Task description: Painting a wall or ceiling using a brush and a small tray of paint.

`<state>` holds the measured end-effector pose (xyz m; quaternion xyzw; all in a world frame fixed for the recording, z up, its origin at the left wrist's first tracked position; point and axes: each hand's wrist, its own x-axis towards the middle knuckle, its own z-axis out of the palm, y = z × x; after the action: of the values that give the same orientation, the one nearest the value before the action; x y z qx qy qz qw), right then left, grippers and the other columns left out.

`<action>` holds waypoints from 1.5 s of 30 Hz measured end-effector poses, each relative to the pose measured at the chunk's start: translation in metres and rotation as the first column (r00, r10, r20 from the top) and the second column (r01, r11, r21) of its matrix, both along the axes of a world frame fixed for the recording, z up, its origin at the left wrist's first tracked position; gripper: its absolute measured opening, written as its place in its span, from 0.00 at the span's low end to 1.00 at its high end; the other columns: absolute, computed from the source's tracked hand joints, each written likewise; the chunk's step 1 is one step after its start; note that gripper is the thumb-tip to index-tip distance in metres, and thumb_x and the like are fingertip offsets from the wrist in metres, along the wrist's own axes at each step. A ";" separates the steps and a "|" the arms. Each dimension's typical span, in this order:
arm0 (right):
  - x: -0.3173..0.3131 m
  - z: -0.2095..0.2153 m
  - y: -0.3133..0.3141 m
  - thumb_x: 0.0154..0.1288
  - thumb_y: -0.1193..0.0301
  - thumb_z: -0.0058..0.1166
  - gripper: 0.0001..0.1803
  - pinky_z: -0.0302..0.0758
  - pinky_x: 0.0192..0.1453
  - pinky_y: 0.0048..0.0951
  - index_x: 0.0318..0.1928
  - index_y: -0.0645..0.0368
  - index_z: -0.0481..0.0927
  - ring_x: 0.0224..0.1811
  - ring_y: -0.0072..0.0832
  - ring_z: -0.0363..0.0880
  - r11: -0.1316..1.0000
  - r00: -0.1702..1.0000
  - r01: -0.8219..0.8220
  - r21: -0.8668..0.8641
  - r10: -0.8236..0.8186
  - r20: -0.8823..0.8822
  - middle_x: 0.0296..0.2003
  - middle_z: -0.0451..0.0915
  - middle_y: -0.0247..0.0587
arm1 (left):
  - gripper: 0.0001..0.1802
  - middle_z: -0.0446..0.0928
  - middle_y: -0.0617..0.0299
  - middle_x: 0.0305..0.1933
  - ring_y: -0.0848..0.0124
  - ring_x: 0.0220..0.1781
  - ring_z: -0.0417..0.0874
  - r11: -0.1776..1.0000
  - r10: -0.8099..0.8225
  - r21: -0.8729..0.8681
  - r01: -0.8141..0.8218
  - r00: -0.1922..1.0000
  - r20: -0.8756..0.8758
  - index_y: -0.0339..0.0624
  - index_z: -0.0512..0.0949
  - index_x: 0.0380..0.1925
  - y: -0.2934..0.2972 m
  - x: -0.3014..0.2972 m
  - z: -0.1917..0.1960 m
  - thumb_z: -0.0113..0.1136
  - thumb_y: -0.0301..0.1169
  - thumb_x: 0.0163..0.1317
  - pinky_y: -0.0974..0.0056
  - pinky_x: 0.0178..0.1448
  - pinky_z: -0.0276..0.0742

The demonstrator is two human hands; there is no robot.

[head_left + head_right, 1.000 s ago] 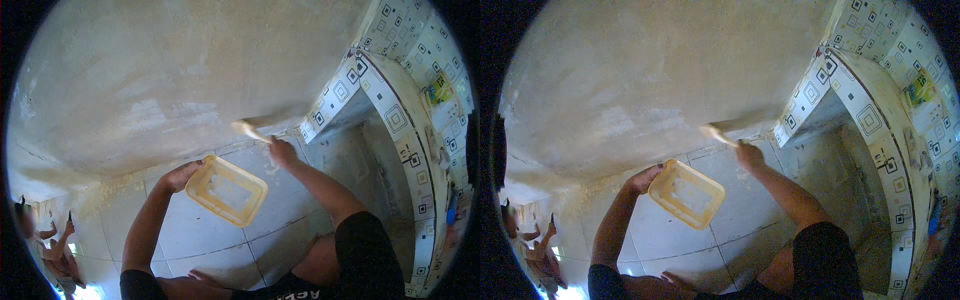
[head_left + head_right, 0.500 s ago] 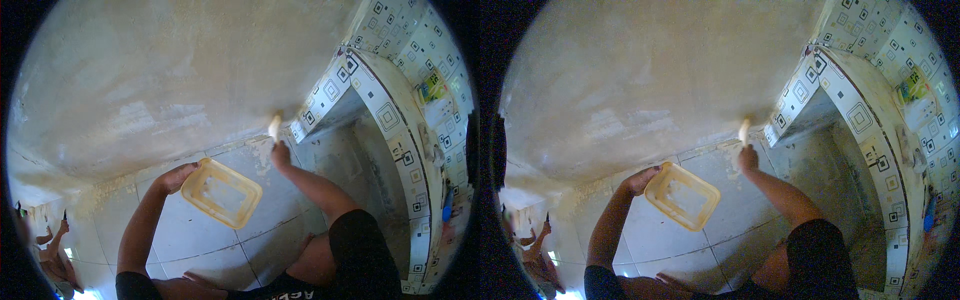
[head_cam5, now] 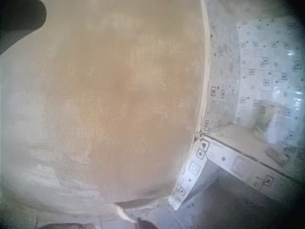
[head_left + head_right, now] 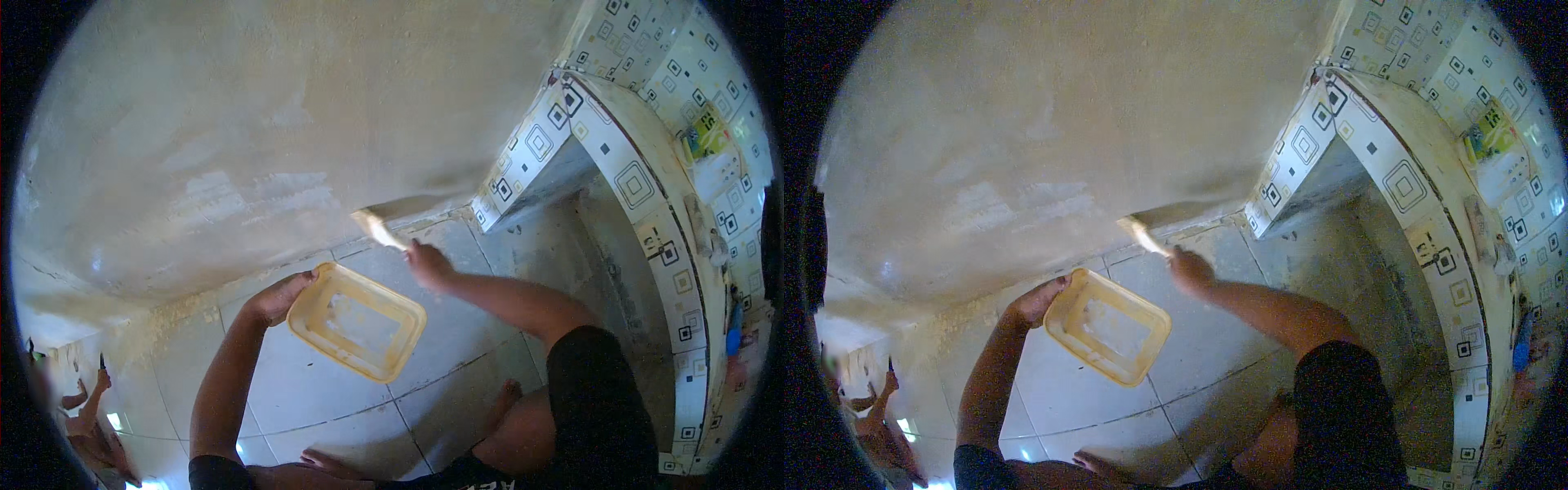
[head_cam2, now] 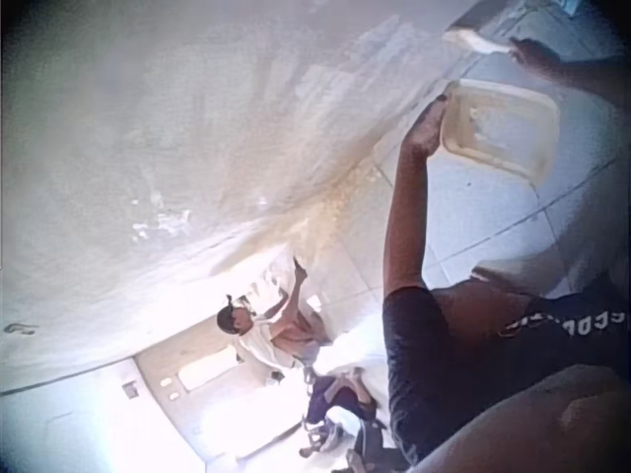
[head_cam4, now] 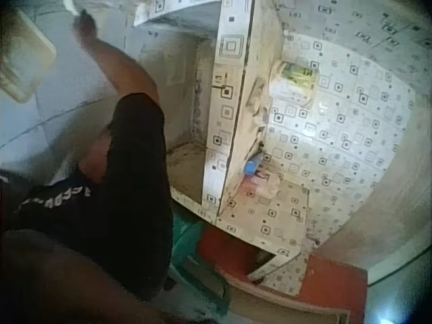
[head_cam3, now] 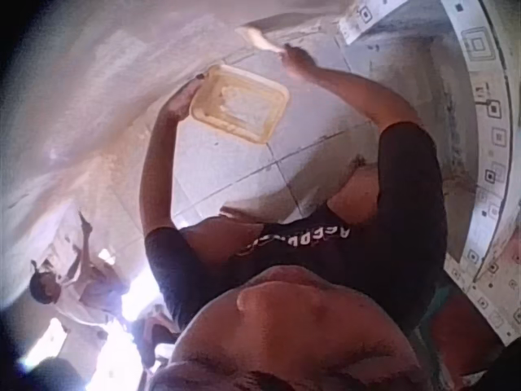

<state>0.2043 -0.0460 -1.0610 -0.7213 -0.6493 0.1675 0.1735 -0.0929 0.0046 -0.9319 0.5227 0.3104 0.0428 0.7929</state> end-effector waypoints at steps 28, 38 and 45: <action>-0.042 -0.030 -0.019 0.63 0.67 0.40 0.12 0.72 0.27 0.45 0.37 0.66 0.67 0.23 0.46 0.75 0.999 0.983 -0.039 0.021 0.042 -0.180 0.21 0.74 0.51 | 0.34 0.71 0.57 0.45 0.66 0.42 0.76 0.898 0.439 0.058 -0.435 0.896 -0.069 0.43 0.62 0.56 0.008 -0.056 -0.026 0.37 0.58 0.61 0.61 0.46 0.75; 0.093 -0.019 -0.014 0.61 0.63 0.44 0.12 0.74 0.30 0.45 0.37 0.59 0.67 0.26 0.46 0.77 0.971 0.947 0.238 -0.040 -0.222 0.232 0.22 0.76 0.49 | 0.36 0.70 0.56 0.50 0.66 0.47 0.73 0.885 0.465 0.010 -0.465 0.885 -0.017 0.42 0.61 0.57 0.012 -0.055 -0.026 0.39 0.59 0.59 0.60 0.50 0.73; 0.135 -0.045 -0.017 0.62 0.62 0.43 0.14 0.76 0.36 0.42 0.38 0.61 0.69 0.31 0.45 0.79 0.849 0.823 0.528 0.009 -0.514 0.244 0.26 0.77 0.54 | 0.37 0.69 0.56 0.51 0.66 0.49 0.72 0.906 0.423 0.001 -0.423 0.906 -0.017 0.42 0.60 0.58 0.008 -0.066 -0.021 0.38 0.59 0.59 0.60 0.51 0.72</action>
<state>0.3389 -0.0630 -1.1058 -0.8905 -0.4386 0.0454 0.1124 -0.1591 0.0123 -0.9530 0.4424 0.4228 0.2086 0.7629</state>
